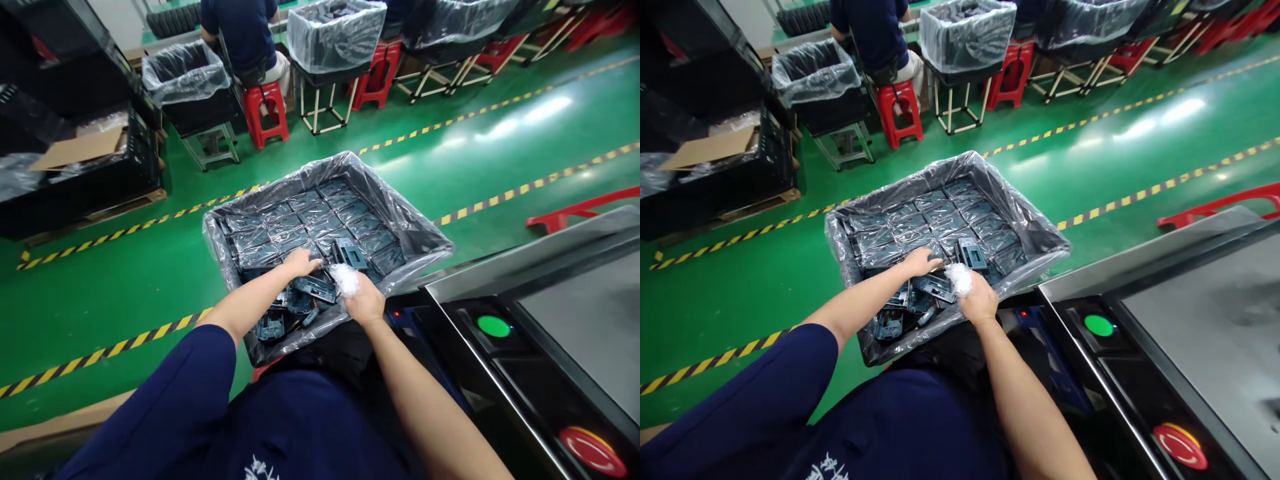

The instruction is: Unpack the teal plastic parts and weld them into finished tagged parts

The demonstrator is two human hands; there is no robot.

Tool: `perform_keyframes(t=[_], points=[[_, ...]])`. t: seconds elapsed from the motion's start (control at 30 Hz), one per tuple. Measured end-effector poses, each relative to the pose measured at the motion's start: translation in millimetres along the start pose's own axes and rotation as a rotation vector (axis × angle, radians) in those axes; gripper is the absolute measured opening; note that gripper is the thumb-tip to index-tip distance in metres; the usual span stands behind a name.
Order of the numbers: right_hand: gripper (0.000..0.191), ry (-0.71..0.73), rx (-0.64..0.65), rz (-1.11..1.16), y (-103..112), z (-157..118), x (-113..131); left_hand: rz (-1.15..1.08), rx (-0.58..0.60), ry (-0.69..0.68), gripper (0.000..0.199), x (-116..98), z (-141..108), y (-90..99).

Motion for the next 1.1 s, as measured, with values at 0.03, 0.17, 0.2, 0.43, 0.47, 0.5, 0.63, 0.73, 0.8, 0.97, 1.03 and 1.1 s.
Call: perform_keyframes(t=[0.03,0.17,0.2,0.43,0.47,0.5,0.63,0.73,0.8,0.97,1.03,1.1], points=[[0.043,0.004,0.004,-0.003,0,0,0,0.043,-0.050,0.043,0.049,1,5,-3.2],[0.043,-0.006,0.009,-0.021,1,0,1,0.144,-0.111,0.126,0.056,7,16,-17.2],[0.044,-0.010,0.008,-0.023,1,0,0,0.161,-0.112,0.133,0.058,8,17,-19.6],[0.044,-0.005,0.007,-0.005,-2,1,-1,0.240,-0.018,0.109,0.069,18,24,-25.2],[0.043,-0.007,0.007,-0.004,-2,1,-1,0.246,0.006,0.096,0.069,18,24,-27.0],[0.043,-0.011,0.008,-0.005,-2,1,-1,0.252,0.029,0.082,0.070,17,24,-29.2],[0.043,-0.019,0.014,-0.008,-2,1,0,0.274,0.085,0.049,0.084,13,24,-37.2],[0.043,-0.025,0.010,-0.017,-2,1,0,0.284,0.109,0.057,0.100,14,25,-36.5],[0.043,-0.027,0.005,-0.019,-2,0,-1,0.284,0.127,0.055,0.105,17,26,-33.5],[0.042,-0.039,0.006,-0.009,-3,1,-2,0.270,0.189,0.049,0.103,25,26,-34.2],[0.042,-0.037,0.008,-0.005,-5,3,-2,0.261,0.201,0.049,0.103,24,27,-38.4],[0.044,-0.029,-0.001,-0.003,-6,3,-3,0.246,0.203,0.036,0.100,21,28,-41.3]])
Point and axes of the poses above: each hand's wrist, its own z-axis towards the middle knuckle, its own y-axis out of the back of the hand, x = y × z, the point moved 3 cm from there along z, towards the middle knuckle, and after that the axes turned 12 degrees about -x, right-handed, at the moved point
